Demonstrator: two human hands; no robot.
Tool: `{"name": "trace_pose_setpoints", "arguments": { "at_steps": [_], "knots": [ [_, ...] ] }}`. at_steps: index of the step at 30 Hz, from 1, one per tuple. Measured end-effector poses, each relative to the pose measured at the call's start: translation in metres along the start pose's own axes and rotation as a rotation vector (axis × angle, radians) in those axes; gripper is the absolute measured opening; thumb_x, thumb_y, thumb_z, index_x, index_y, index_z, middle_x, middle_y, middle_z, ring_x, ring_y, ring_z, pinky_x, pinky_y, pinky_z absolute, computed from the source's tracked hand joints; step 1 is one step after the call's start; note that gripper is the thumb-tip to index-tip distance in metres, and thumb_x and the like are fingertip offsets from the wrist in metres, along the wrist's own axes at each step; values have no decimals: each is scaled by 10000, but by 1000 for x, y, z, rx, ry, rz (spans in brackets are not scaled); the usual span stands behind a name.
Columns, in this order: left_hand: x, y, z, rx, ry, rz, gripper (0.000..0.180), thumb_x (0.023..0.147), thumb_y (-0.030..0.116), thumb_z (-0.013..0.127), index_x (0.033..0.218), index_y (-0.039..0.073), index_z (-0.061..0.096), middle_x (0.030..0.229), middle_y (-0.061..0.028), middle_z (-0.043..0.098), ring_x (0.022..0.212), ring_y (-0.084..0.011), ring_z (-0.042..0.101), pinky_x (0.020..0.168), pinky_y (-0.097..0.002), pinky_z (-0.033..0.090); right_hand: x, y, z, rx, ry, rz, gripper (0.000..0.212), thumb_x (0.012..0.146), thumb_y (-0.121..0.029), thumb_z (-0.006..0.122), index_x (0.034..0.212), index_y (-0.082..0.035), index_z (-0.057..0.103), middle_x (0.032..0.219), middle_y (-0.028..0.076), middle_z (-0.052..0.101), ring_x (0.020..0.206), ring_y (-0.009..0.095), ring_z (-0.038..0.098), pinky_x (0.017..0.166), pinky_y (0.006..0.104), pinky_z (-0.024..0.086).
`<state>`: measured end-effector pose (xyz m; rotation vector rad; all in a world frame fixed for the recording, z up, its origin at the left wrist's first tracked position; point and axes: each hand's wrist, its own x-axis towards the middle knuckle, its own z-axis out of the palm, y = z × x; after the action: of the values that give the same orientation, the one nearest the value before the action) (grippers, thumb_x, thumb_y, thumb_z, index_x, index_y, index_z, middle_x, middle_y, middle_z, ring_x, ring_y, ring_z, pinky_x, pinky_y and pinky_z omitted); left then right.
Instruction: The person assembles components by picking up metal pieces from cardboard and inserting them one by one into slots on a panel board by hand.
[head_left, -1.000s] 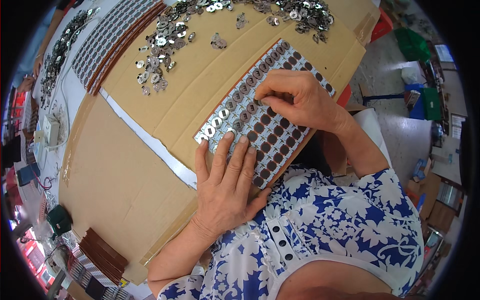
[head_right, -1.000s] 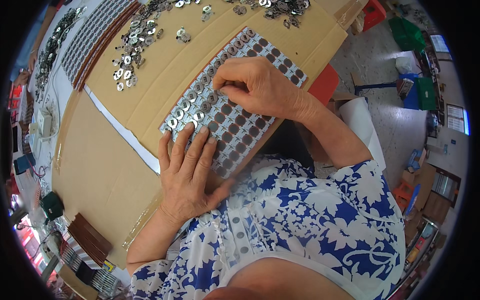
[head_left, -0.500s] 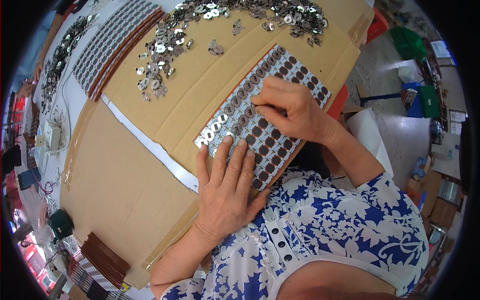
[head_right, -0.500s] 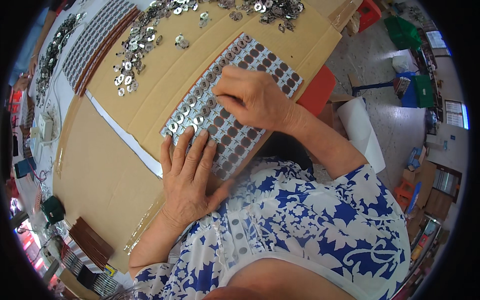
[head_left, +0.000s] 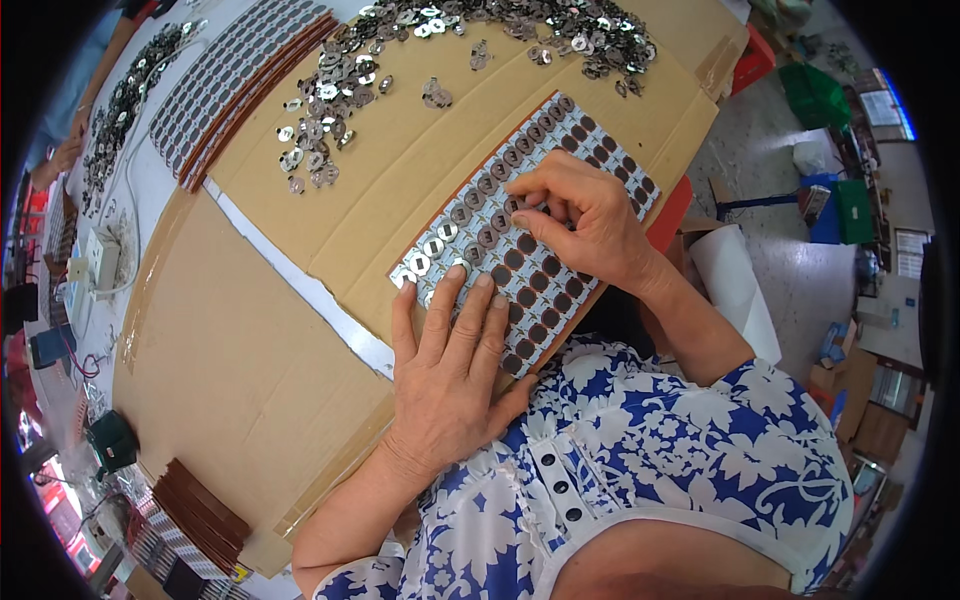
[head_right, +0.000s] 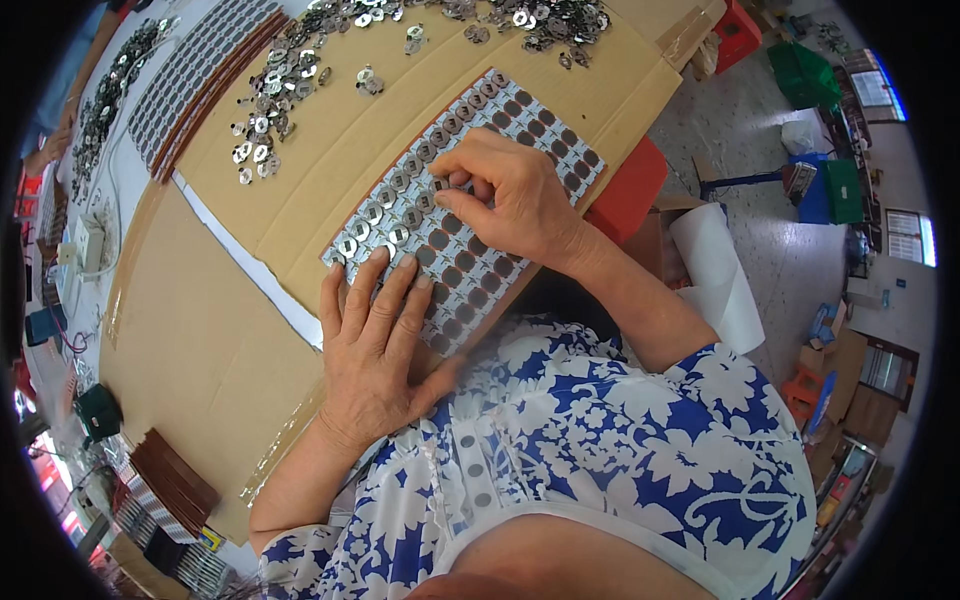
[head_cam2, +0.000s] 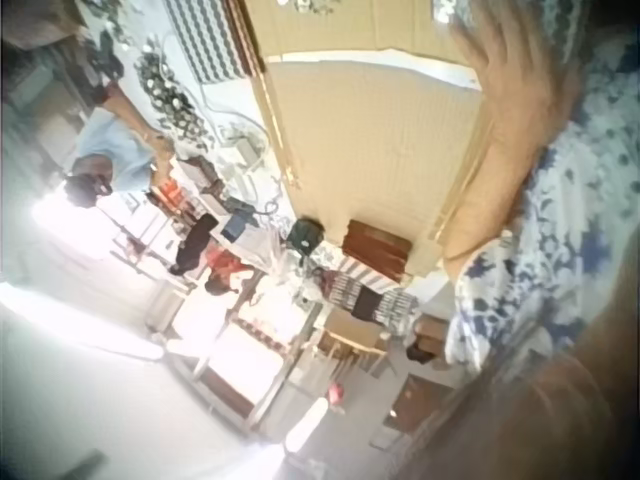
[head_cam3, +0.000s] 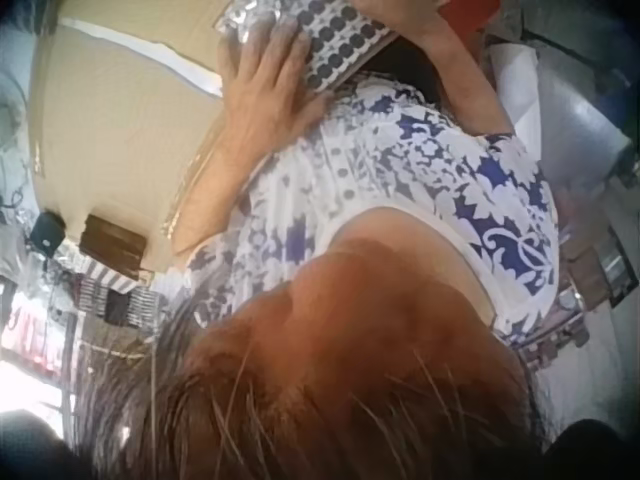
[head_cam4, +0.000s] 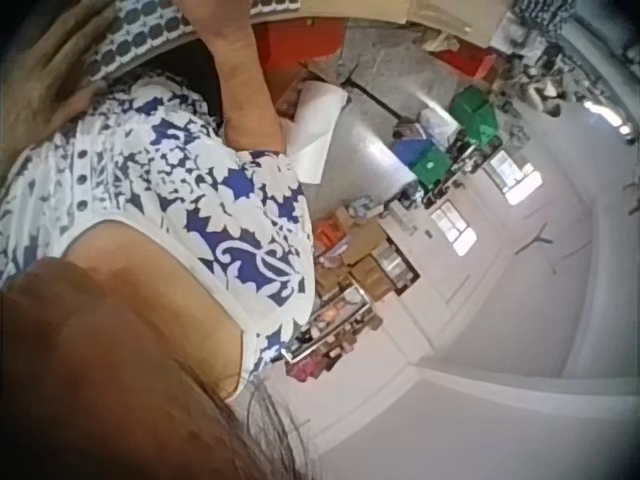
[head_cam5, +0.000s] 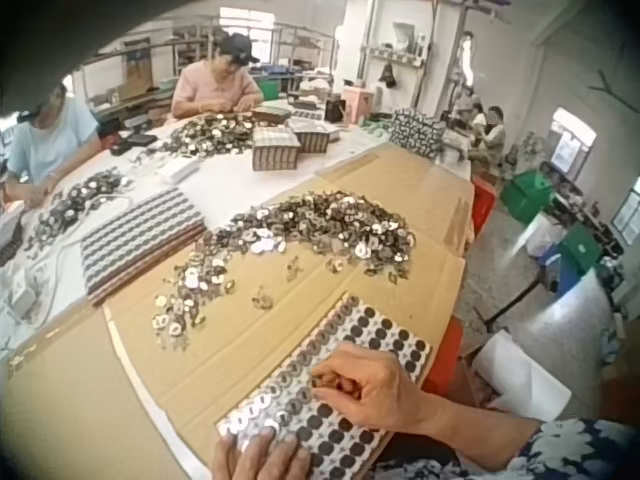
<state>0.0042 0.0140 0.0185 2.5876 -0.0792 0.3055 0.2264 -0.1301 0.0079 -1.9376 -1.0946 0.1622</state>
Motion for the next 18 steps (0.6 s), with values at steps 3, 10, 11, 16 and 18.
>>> {"name": "trace_pose_setpoints", "arguments": {
  "at_steps": [3, 10, 11, 16, 18],
  "knots": [
    [1, 0, 0, 2, 2, 7, 776, 809, 372, 870, 1423, -62, 677, 1563, -239, 607, 1525, -464, 500, 1268, -752, 265, 0, 1, -1, -31, 0, -25, 171, 889, -3, 855, 1027, -31, 758, 874, 53, 674, 645, 145, 634, 592, 319, 508],
    [-5, 1, 4, 24, -21, -6, 823, 825, 418, 867, 1475, -40, 655, 1609, -232, 586, 1545, -474, 492, 1287, -727, 244, -1, 6, -6, -29, -114, -72, 165, 903, 39, 822, 1052, 10, 757, 834, 34, 600, 627, 93, 531, 560, 278, 413],
    [-5, 2, 5, 21, -22, -2, 823, 821, 405, 864, 1476, -46, 652, 1607, -238, 585, 1545, -475, 492, 1286, -729, 244, -2, 3, -4, -30, -116, -74, 165, 903, 39, 822, 1052, 10, 757, 834, 34, 600, 627, 93, 531, 560, 278, 413],
    [-6, 2, 5, 21, -16, -6, 826, 823, 401, 861, 1485, -47, 649, 1617, -238, 580, 1551, -473, 489, 1285, -729, 249, -4, -11, 3, -179, -13, -82, 194, 900, 32, 831, 1076, 19, 752, 845, 38, 627, 641, 90, 600, 563, 262, 459],
    [-6, 1, 4, 16, -20, -7, 824, 827, 402, 860, 1488, -42, 652, 1622, -232, 582, 1552, -466, 493, 1289, -724, 249, -3, -12, -2, -113, -49, -14, 192, 917, 30, 823, 1097, 22, 756, 863, 29, 647, 661, 78, 606, 581, 254, 467]
  ]
}}
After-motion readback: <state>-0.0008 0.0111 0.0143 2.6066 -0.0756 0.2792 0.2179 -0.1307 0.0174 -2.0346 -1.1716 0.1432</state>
